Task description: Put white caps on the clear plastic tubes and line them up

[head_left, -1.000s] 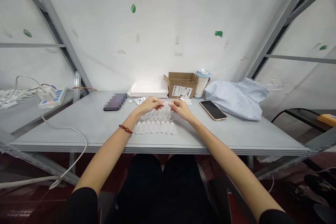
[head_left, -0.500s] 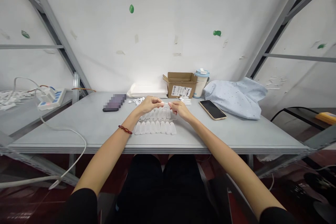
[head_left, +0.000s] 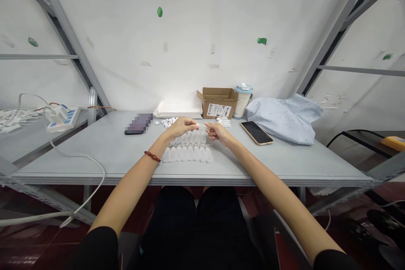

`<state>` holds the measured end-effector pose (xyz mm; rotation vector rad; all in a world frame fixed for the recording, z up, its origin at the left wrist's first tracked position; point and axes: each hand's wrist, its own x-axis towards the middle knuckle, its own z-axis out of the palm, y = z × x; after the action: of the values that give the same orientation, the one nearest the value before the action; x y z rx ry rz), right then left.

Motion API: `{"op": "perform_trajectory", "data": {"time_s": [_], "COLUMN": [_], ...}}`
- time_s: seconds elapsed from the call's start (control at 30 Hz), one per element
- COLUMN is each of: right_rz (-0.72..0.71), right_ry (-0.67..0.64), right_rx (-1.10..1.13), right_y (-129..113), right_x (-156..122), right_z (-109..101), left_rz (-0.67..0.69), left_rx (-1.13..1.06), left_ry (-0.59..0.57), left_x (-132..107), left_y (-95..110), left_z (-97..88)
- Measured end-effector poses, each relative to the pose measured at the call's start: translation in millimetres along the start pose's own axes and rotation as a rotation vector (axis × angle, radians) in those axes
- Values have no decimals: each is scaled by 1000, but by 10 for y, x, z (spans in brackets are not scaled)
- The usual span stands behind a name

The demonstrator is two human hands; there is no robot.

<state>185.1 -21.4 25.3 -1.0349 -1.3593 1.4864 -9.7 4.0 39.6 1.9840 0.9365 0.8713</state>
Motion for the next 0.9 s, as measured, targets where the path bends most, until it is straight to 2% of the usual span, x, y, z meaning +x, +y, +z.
{"op": "perform_trajectory", "data": {"time_s": [0.17, 0.23, 0.33, 0.43, 0.53, 0.6, 0.7, 0.9], "right_rz": [-38, -63, -108, -130, -126, -109, -52, -21], "right_ry": [75, 121, 202, 281, 346, 386, 422, 418], "right_rx": [-42, -30, -22, -73, -149, -221, -355, -774], "right_y": [0, -11, -35, -62, -87, -99, -97, -21], "right_x": [58, 87, 116, 125, 122, 121, 131, 179], "right_z": [-75, -148, -287, -432, -554, -618, -701, -905], "left_rz": [-115, -163, -215, -295, -340, -371, -424, -494], "left_rx": [6, 23, 98, 365, 699, 849, 944, 841], "left_ry": [7, 56, 192, 348, 436, 453, 452, 380], "left_x": [6, 3, 2, 6, -7, -27, -55, -42], "left_y": [-51, -75, -143, -271, -434, -528, -617, -705], "left_z": [-93, -182, -365, -565, -723, -791, -845, -859]}}
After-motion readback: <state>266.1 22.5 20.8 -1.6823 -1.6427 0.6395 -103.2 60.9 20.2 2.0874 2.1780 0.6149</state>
